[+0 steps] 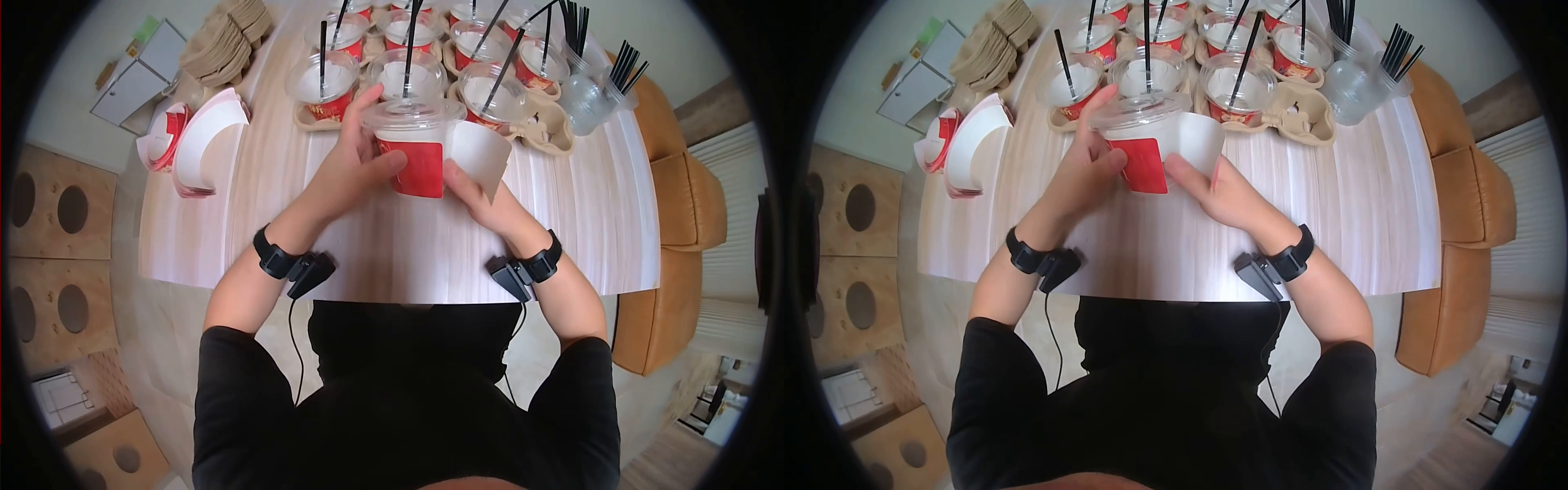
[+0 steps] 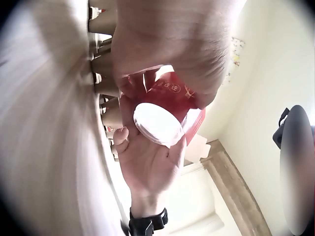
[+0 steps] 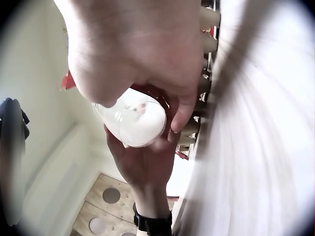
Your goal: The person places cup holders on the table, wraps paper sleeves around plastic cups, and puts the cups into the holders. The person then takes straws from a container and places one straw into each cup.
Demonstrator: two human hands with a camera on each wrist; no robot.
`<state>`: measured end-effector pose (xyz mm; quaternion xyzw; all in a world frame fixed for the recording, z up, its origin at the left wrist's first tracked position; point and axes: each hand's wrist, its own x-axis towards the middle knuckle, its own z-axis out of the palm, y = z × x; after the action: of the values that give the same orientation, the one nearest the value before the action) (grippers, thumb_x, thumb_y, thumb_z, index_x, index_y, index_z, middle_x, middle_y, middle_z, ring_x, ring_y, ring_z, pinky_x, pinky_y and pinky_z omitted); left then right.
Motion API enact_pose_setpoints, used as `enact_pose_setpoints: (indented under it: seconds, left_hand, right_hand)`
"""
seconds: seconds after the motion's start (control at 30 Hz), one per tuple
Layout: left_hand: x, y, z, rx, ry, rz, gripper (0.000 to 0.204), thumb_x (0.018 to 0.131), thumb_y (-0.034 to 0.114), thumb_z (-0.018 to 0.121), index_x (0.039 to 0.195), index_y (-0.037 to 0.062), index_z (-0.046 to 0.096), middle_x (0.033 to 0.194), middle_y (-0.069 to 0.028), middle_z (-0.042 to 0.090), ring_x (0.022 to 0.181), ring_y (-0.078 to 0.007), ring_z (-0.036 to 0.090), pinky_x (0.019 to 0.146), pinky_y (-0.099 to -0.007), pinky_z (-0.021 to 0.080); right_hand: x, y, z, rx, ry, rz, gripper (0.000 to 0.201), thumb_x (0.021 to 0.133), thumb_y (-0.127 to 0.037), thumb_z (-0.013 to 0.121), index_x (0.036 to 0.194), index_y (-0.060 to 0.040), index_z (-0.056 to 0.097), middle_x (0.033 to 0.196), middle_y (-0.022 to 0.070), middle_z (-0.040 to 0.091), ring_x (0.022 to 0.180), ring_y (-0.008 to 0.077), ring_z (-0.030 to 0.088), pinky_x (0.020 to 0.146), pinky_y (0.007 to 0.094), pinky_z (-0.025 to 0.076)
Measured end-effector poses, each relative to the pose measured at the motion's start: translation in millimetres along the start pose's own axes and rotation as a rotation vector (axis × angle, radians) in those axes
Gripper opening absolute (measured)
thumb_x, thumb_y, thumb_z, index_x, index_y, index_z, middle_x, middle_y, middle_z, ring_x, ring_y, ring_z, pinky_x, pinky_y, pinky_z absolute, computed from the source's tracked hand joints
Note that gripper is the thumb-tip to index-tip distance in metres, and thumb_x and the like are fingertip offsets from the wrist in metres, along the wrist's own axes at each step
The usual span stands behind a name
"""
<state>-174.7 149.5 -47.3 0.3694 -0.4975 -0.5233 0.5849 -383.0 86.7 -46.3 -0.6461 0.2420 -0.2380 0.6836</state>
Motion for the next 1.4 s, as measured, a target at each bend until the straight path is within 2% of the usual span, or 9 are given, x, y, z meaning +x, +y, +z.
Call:
enact_pose_setpoints:
  seconds: [0.07,0.17,0.3,0.37,0.47,0.6,0.67,0.77,1.4]
  left_hand:
    - [0,1,0,-0.075,0.008,-0.001,0.087,0.085,0.007,0.065,0.148,0.0101,0.005,0.141,-0.0164,0.036,0.129,-0.0227,0.039,0.108,-0.0371,0.032]
    - [-2,4,1,-0.137,0.029,0.021,0.088,0.085,0.007,0.066,0.148,0.0096,0.004,0.141,-0.0173,0.037,0.129,-0.0236,0.039,0.108,-0.0378,0.031]
    - [-2,5,0,-0.051,0.061,0.067,0.089,0.085,0.008,0.066,0.147,0.0095,0.003,0.14,-0.0181,0.038,0.129,-0.0242,0.039,0.108,-0.0384,0.032]
    - [-2,4,0,-0.044,0.071,0.037,0.089,0.085,0.008,0.066,0.147,0.0097,0.003,0.14,-0.018,0.037,0.129,-0.0241,0.039,0.107,-0.0384,0.032]
    - [-2,0,0,-0.031,0.082,0.026,0.089,0.085,0.008,0.067,0.147,0.0097,0.003,0.141,-0.0177,0.036,0.128,-0.024,0.04,0.107,-0.0386,0.034]
    - [-3,1,1,0.022,0.083,0.049,0.091,0.083,0.008,0.068,0.147,0.0095,0.004,0.141,-0.0169,0.036,0.128,-0.024,0.04,0.107,-0.0391,0.034]
    - [-4,3,6,0.021,0.072,0.03,0.093,0.082,0.007,0.069,0.147,0.0094,0.004,0.141,-0.0168,0.036,0.128,-0.0238,0.04,0.107,-0.0391,0.035]
    - [-5,3,9,0.034,0.062,0.007,0.095,0.08,0.006,0.072,0.147,0.0092,0.004,0.141,-0.0167,0.036,0.128,-0.0238,0.041,0.106,-0.0388,0.036]
    - [-7,-8,15,0.006,0.124,0.008,0.087,0.085,0.015,0.07,0.141,0.004,0.004,0.14,-0.0202,0.037,0.128,-0.0238,0.041,0.103,-0.0362,0.039]
  right_hand:
    - [1,7,-1,0.012,-0.155,-0.118,0.053,0.089,-0.011,0.063,0.135,-0.004,0.037,0.115,0.0041,0.056,0.109,0.0106,0.052,0.091,0.0295,0.044]
    - [-2,-2,3,-0.02,-0.16,-0.183,0.066,0.082,0.002,0.065,0.138,-0.0037,0.032,0.121,0.0038,0.052,0.113,0.0123,0.05,0.093,0.0309,0.043]
    - [1,3,-2,0.077,-0.222,-0.293,0.073,0.079,-0.005,0.072,0.139,-0.0022,0.031,0.129,0.0051,0.047,0.12,0.0159,0.047,0.101,0.0327,0.038]
    - [2,4,-4,0.33,-0.173,-0.264,0.078,0.079,-0.011,0.075,0.141,-0.0017,0.03,0.135,0.0073,0.044,0.127,0.0188,0.042,0.108,0.0343,0.031]
    - [3,5,1,0.29,-0.188,-0.369,0.076,0.082,-0.019,0.075,0.142,-0.0019,0.031,0.141,0.0104,0.039,0.132,0.0202,0.038,0.111,0.0365,0.028]
    - [8,5,-3,0.516,-0.192,-0.268,0.07,0.085,-0.013,0.07,0.141,-0.0007,0.031,0.139,0.0125,0.042,0.126,0.0196,0.045,0.106,0.0354,0.036]
    - [8,2,-1,0.244,-0.029,-0.197,0.062,0.084,-0.005,0.069,0.135,0.0014,0.035,0.132,0.0129,0.048,0.117,0.0173,0.052,0.098,0.0314,0.045]
    - [12,8,3,0.216,-0.018,-0.272,0.056,0.081,0.004,0.067,0.128,0.0021,0.037,0.127,0.0113,0.052,0.11,0.015,0.057,0.092,0.0274,0.048]
    - [1,-12,12,0.156,0.046,-0.145,0.055,0.084,0.006,0.062,0.133,0.0017,0.036,0.125,0.0116,0.055,0.113,0.0141,0.056,0.096,0.0289,0.047]
